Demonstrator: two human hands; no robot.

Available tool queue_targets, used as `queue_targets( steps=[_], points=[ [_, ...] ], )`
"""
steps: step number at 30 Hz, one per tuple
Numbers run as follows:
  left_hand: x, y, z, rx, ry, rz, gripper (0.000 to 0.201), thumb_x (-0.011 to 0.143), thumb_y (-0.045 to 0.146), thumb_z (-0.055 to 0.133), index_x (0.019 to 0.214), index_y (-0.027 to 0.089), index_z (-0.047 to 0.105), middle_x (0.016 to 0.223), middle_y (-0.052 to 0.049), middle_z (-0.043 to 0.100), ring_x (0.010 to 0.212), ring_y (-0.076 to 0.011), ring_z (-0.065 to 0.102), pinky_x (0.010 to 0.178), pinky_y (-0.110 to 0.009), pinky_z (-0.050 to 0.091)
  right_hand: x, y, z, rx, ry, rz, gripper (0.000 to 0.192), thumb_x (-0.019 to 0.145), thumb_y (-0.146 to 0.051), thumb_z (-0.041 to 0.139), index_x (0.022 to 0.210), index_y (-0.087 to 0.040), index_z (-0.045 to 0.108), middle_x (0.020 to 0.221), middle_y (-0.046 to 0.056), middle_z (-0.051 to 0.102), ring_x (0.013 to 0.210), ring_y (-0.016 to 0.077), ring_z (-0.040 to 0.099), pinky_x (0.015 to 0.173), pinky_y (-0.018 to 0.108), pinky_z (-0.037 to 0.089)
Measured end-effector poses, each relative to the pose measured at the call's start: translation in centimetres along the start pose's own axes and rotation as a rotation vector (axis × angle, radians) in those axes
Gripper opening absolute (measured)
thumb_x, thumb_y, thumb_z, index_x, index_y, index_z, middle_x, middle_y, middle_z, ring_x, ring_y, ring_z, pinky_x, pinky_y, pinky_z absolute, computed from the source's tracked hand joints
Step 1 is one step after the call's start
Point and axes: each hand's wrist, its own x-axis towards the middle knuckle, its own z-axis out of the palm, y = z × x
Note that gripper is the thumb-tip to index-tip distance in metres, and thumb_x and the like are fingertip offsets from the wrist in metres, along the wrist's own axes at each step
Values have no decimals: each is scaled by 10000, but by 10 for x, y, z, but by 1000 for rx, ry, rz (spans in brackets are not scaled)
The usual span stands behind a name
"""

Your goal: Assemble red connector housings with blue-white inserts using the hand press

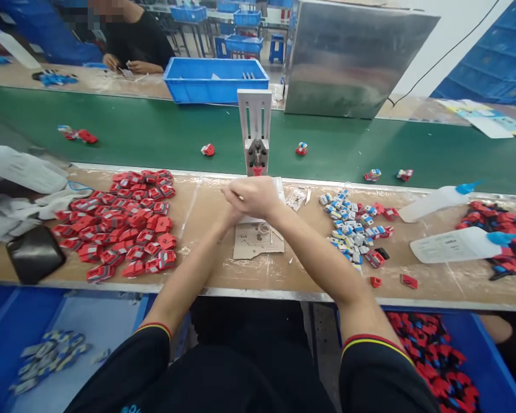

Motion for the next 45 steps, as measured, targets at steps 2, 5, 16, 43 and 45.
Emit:
queue_targets(
  steps=[2,5,16,43,45],
  points=[
    [-25,8,-39,147,34,-28,485,871,343,771,1280,131,617,1301,-156,679,1264,-309,630,1147,-475,476,-36,10,-18,182,313,74,533,1042,-386,459,535,-221,461,486,-21,459,476,109,378,522,295,277],
    [-79,20,-109,495,147,-74,417,923,362,686,1297,181,646,1309,-140,695,1276,-319,639,1152,-501,455,-85,34,-33,356,677,373,541,1066,-426,426,563,-235,486,471,-44,401,434,110,343,488,286,279],
    [-200,22,-152,1094,83,-266,350,991,346,592,1280,198,724,1376,-200,700,1328,-395,605,1088,-543,359,-127,41,27,362,-98,403,384,988,-526,573,773,-234,699,786,65,734,707,202,648,640,312,424],
    [-40,-26,-18,-499,24,-346,564,863,542,810,1327,262,653,1022,-70,759,770,-147,711,700,-301,599,-123,40,45,422,-176,197,155,958,-146,656,901,-249,756,841,22,799,811,191,694,742,301,540],
    [-49,-27,-18,-472,26,-322,573,862,527,824,1332,264,629,1029,-67,764,800,-147,712,732,-300,607,-128,41,44,435,-115,192,148,974,-158,654,913,-249,753,833,23,796,798,190,699,726,299,544]
  ],
)
